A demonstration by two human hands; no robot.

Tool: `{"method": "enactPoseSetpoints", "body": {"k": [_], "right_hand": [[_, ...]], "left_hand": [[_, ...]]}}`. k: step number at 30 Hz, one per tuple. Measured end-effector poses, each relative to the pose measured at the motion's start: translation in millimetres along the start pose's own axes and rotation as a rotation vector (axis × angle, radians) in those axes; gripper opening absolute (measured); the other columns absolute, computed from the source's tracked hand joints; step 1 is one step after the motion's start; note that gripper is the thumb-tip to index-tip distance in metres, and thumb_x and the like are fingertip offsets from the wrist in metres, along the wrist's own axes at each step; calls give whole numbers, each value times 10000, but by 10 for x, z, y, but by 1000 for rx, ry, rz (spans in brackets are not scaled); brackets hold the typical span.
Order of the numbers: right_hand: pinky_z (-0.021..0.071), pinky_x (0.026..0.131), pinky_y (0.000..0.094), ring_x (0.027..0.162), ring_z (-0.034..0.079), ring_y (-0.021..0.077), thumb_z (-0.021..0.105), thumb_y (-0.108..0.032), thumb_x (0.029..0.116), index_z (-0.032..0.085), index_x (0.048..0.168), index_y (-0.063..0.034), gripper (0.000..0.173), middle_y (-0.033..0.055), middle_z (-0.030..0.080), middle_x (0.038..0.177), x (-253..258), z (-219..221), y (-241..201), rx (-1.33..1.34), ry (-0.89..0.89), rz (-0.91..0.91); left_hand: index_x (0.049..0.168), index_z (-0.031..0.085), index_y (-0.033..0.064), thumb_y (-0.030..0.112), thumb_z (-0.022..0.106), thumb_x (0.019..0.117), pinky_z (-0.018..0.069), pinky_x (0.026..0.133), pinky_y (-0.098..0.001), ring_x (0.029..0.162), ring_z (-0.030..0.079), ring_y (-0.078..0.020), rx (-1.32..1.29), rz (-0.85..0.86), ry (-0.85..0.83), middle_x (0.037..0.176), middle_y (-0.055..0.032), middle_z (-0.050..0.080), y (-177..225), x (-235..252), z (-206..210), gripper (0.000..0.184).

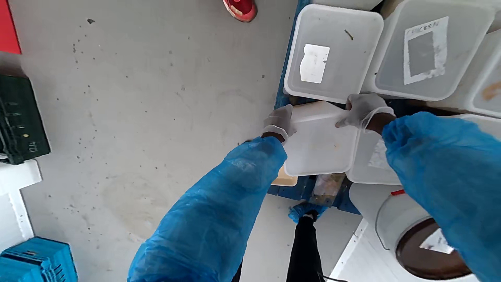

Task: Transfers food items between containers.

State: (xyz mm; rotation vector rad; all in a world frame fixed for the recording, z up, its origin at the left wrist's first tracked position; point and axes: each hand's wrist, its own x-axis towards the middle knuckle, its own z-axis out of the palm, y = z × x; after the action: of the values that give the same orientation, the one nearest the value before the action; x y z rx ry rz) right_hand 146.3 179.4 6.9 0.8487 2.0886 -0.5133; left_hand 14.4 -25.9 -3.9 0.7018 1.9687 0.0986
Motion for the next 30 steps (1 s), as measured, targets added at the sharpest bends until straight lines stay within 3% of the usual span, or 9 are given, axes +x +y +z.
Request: {"method": "enactPoseSetpoints", "body": {"k": [6, 10, 15, 20, 24, 27, 30], "right_hand": [[527, 824, 675, 1041, 656, 486, 934, -356, 737, 654, 1106, 0, 585, 278, 676, 1050, -22, 18, -39, -43, 24, 49], [540, 811, 655, 1041, 665, 472, 942, -332, 723, 646, 1117, -9, 589, 266, 678, 1064, -14, 30, -96, -54, 48, 55], [545, 863, 627, 1094, 633, 451, 952, -210, 707, 593, 1184, 27, 642, 272, 601, 1191, -36, 144, -222, 207, 213, -71], [509, 852, 689, 1030, 651, 470, 893, -245, 751, 625, 1153, 7, 545, 274, 667, 1074, -191, 691, -252, 440, 196, 124], [517, 869, 642, 1013, 657, 424, 919, -293, 742, 680, 1075, 6, 507, 250, 682, 1039, -272, 1065, -137, 483, 143, 217], [494, 919, 654, 1077, 644, 447, 895, -301, 796, 667, 1132, 21, 518, 281, 673, 1109, -343, 1053, -137, 529, 63, 305], [499, 909, 650, 1068, 648, 442, 901, -313, 789, 672, 1125, 19, 525, 273, 678, 1097, -316, 1037, -120, 507, 45, 299]], "left_hand": [[1286, 600, 108, 241, 817, 834, 585, 853, -568, 1123, 677, -339, 1, -56, 52, 1265, -146, 654, 83, -37, 93, 518], [1451, 517, 108, 318, 768, 884, 577, 884, -582, 1153, 669, -357, 43, -100, 49, 1369, -163, 614, 88, -119, 160, 654], [1309, 589, 77, 300, 830, 844, 565, 899, -589, 1161, 655, -374, -69, -151, 102, 1291, -186, 637, -220, -89, 60, 569], [1265, 602, 25, 309, 881, 798, 532, 946, -628, 1159, 648, -412, -137, -277, 106, 1218, -238, 666, -709, -56, -12, 613], [1202, 634, 21, 321, 901, 775, 525, 937, -630, 1123, 659, -409, -196, -363, 110, 1158, -236, 686, -918, -104, 92, 587], [1202, 638, 34, 337, 901, 777, 525, 943, -618, 1135, 659, -395, -183, -391, 116, 1167, -224, 689, -900, -103, 115, 585], [1210, 631, 28, 337, 898, 780, 530, 942, -613, 1134, 660, -396, -181, -398, 124, 1170, -227, 686, -894, -113, 127, 593]]}}
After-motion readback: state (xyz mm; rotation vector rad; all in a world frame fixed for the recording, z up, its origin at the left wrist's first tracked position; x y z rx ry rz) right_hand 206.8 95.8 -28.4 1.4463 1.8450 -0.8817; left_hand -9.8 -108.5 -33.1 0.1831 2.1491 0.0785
